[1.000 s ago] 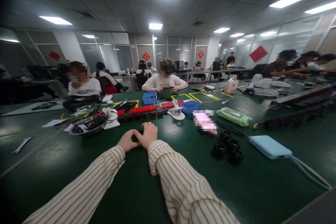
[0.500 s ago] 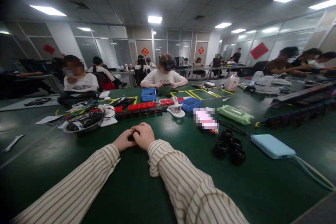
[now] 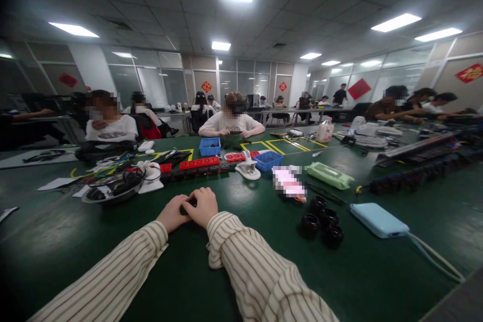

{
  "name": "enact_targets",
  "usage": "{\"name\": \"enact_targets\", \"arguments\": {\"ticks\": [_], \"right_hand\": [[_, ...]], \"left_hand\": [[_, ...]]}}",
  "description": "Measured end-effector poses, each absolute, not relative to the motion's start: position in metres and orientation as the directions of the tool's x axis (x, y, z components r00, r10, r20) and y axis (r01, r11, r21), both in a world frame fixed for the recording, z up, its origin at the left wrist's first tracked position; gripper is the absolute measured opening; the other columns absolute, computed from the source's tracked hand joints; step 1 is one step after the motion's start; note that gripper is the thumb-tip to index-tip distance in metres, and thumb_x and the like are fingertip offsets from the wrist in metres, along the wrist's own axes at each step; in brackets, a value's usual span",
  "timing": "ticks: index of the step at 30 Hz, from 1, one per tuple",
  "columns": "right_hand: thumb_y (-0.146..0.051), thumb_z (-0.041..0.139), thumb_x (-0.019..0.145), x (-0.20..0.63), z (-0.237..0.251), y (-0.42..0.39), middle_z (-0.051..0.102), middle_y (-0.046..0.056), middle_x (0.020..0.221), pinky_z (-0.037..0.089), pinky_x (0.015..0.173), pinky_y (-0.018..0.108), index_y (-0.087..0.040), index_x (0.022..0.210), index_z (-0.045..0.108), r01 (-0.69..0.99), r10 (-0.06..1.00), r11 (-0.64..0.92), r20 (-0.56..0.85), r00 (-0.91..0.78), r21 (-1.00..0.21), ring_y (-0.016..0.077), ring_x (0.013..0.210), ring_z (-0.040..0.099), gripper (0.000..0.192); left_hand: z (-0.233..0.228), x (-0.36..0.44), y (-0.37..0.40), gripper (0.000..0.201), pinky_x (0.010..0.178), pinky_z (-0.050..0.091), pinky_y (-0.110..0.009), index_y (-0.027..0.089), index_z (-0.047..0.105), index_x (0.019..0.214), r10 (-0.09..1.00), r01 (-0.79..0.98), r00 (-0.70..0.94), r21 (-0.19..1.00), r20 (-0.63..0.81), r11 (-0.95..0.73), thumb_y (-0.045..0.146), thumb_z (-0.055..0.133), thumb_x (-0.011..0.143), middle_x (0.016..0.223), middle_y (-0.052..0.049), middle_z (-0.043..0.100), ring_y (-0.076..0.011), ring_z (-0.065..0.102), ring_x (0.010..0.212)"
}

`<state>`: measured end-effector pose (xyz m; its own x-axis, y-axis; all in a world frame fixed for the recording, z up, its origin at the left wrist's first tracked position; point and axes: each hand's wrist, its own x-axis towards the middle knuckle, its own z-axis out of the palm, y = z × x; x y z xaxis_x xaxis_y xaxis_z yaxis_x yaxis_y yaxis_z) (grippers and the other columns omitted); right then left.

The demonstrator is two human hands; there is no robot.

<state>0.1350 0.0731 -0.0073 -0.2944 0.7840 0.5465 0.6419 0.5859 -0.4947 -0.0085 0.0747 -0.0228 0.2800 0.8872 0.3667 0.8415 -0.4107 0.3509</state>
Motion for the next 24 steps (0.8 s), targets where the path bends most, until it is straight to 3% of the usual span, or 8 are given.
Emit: {"name": "enact_targets", "arguments": {"ticks": [5, 9, 12, 14, 17, 21, 24], "right_hand": [[-0.022, 0.060, 0.077, 0.137, -0.007, 0.075, 0.061, 0.000, 0.083, 0.037, 0.078, 0.028, -0.020, 0.083, 0.065, 0.568, 0.725, 0.673, 0.575, -0.380, -0.473, 0.0160, 0.085, 0.048, 0.008], [-0.009, 0.053, 0.075, 0.135, -0.009, 0.074, 0.064, -0.002, 0.082, 0.037, 0.079, 0.026, -0.020, 0.080, 0.065, 0.521, 0.658, 0.744, 0.591, -0.467, -0.418, 0.0148, 0.084, 0.049, 0.018], [-0.010, 0.050, 0.077, 0.134, -0.007, 0.070, 0.063, 0.000, 0.085, 0.036, 0.081, 0.028, -0.020, 0.082, 0.064, 0.542, 0.643, 0.752, 0.597, -0.480, -0.374, 0.0158, 0.087, 0.049, 0.017], [-0.017, 0.052, 0.079, 0.134, -0.004, 0.066, 0.062, 0.002, 0.092, 0.035, 0.084, 0.031, -0.019, 0.091, 0.061, 0.575, 0.647, 0.736, 0.622, -0.440, -0.359, 0.0175, 0.092, 0.049, 0.015], [-0.031, 0.057, 0.079, 0.135, -0.001, 0.061, 0.058, 0.005, 0.100, 0.033, 0.086, 0.034, -0.018, 0.102, 0.055, 0.636, 0.676, 0.678, 0.653, -0.342, -0.369, 0.0206, 0.096, 0.047, 0.027], [-0.044, 0.059, 0.076, 0.135, -0.002, 0.063, 0.055, 0.007, 0.095, 0.034, 0.082, 0.036, -0.017, 0.099, 0.053, 0.726, 0.750, 0.556, 0.621, -0.226, -0.406, 0.0229, 0.092, 0.047, 0.037], [-0.048, 0.057, 0.077, 0.135, -0.005, 0.065, 0.054, 0.007, 0.089, 0.035, 0.080, 0.037, -0.017, 0.090, 0.055, 0.770, 0.782, 0.507, 0.582, -0.221, -0.388, 0.0228, 0.088, 0.047, 0.033]], "left_hand": [[-0.020, -0.010, 0.074, 0.037, 0.084, 0.043, -0.036, 0.019, 0.060, 0.095, 0.903, 0.800, 0.279, 0.441, 0.327, -0.407, 0.034, 0.067, 0.062, 0.092, -0.005, 0.063, -0.0250, 0.056, 0.092], [-0.016, -0.012, 0.074, 0.026, 0.085, 0.043, -0.036, 0.020, 0.063, 0.087, 0.899, 0.728, 0.353, 0.529, 0.257, -0.437, 0.029, 0.064, 0.063, 0.092, -0.003, 0.065, -0.0245, 0.057, 0.093], [-0.018, -0.012, 0.074, 0.027, 0.085, 0.044, -0.036, 0.020, 0.063, 0.087, 0.894, 0.706, 0.374, 0.548, 0.248, -0.448, 0.028, 0.065, 0.061, 0.092, -0.003, 0.065, -0.0244, 0.058, 0.092], [-0.023, -0.011, 0.075, 0.039, 0.086, 0.043, -0.037, 0.019, 0.061, 0.093, 0.891, 0.731, 0.358, 0.510, 0.280, -0.454, 0.030, 0.069, 0.056, 0.097, -0.005, 0.063, -0.0256, 0.056, 0.094], [-0.027, -0.010, 0.075, 0.055, 0.091, 0.039, -0.039, 0.017, 0.057, 0.102, 0.891, 0.805, 0.313, 0.405, 0.330, -0.433, 0.033, 0.073, 0.051, 0.104, -0.009, 0.060, -0.0272, 0.054, 0.099], [-0.023, -0.006, 0.070, 0.050, 0.092, 0.036, -0.042, 0.015, 0.056, 0.098, 0.909, 0.887, 0.231, 0.309, 0.346, -0.343, 0.037, 0.069, 0.055, 0.100, -0.011, 0.060, -0.0284, 0.053, 0.099], [-0.018, -0.001, 0.065, 0.044, 0.096, 0.032, -0.045, 0.016, 0.059, 0.094, 0.912, 0.913, 0.223, 0.253, 0.344, -0.319, 0.038, 0.068, 0.057, 0.098, -0.010, 0.060, -0.0295, 0.053, 0.100]]}}
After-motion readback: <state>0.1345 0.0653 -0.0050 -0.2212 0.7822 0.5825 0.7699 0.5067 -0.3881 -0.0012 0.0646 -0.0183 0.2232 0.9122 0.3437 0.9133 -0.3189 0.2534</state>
